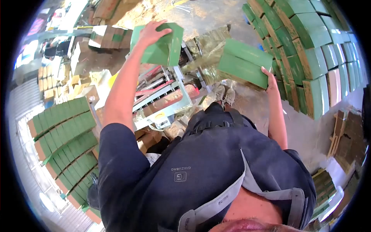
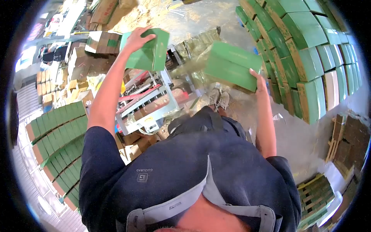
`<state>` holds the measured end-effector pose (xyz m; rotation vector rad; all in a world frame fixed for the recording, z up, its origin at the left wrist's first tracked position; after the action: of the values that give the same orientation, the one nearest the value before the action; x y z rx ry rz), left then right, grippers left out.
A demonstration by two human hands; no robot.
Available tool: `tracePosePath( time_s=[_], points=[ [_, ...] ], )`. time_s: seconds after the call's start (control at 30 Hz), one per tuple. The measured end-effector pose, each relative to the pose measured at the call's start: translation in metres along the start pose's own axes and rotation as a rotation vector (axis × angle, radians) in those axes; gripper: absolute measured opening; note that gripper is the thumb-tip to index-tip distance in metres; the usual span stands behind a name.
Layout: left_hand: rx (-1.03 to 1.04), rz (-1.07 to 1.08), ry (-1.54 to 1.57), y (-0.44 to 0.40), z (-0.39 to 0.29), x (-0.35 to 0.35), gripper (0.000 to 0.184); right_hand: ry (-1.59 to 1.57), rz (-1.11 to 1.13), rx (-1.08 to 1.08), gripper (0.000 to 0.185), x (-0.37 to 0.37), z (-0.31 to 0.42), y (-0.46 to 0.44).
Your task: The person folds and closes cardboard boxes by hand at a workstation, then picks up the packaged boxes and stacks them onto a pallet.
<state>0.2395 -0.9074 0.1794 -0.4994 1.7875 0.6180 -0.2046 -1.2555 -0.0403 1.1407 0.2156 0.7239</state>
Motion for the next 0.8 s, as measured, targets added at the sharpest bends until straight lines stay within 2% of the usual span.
tracePosePath(
  time_s=[0.03,0.1,0.17,0.23,0.3,0.4,0.47,0.57,0.63,0.67,0.7,0.73,0.8],
  points=[
    [0.013,-0.007,0.008,-0.008,-0.012,0.001,0.074,-0.044,0.034,-0.002,0.059,0.015,0.002,0.01],
    [0.013,0.114,-0.184,-0.017,-0.025,0.008,0.074,-0.062,0.044,-0.02,0.057,0.048,0.006,0.039],
    [0.048,0.07,-0.186,-0.023,-0.008,0.003,0.077,-0.151,0.173,-0.041,0.054,0.094,0.015,0.071],
    [-0.103,0.041,-0.292,-0.015,0.015,-0.01,0.078,-0.116,0.191,0.011,0.053,0.123,0.013,0.077],
    [-0.19,-0.011,-0.207,-0.01,0.038,-0.012,0.079,-0.109,0.226,0.005,0.052,0.147,0.01,0.066],
    [-0.21,-0.081,-0.056,-0.008,0.111,0.009,0.08,-0.121,0.313,0.018,0.053,0.167,0.01,0.053],
    [-0.185,-0.132,0.141,-0.005,0.131,0.012,0.081,-0.09,0.336,-0.004,0.053,0.171,0.014,0.047],
    [-0.427,-0.202,-0.096,0.012,0.139,0.007,0.09,-0.051,0.311,-0.021,0.055,0.178,0.02,0.042],
    [-0.475,-0.108,0.24,0.016,0.141,0.008,0.097,0.01,0.426,-0.057,0.053,0.193,0.029,0.061],
    [-0.457,-0.137,0.338,0.017,0.165,0.02,0.1,0.075,0.457,-0.019,0.052,0.197,0.032,0.079],
    [-0.472,-0.035,0.553,0.027,0.142,0.015,0.1,0.017,0.465,0.002,0.051,0.198,0.026,0.074],
    [-0.495,-0.008,0.606,0.027,0.156,0.019,0.098,-0.051,0.461,0.008,0.05,0.193,0.022,0.06],
    [-0.546,0.047,0.706,0.027,0.183,0.028,0.092,-0.056,0.476,-0.163,0.053,0.18,0.035,0.075]
  ],
)
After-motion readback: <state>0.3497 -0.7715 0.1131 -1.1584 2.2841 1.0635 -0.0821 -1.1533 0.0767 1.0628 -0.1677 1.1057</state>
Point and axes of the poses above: each hand's wrist, its own y-axis away from the middle knuckle, its own x-axis out of the palm, z = x × y, the point moved 8 cm from there along -y, towards the middle knuckle, and after that the axes turned 13 degrees about x, right-handed, at the moved point
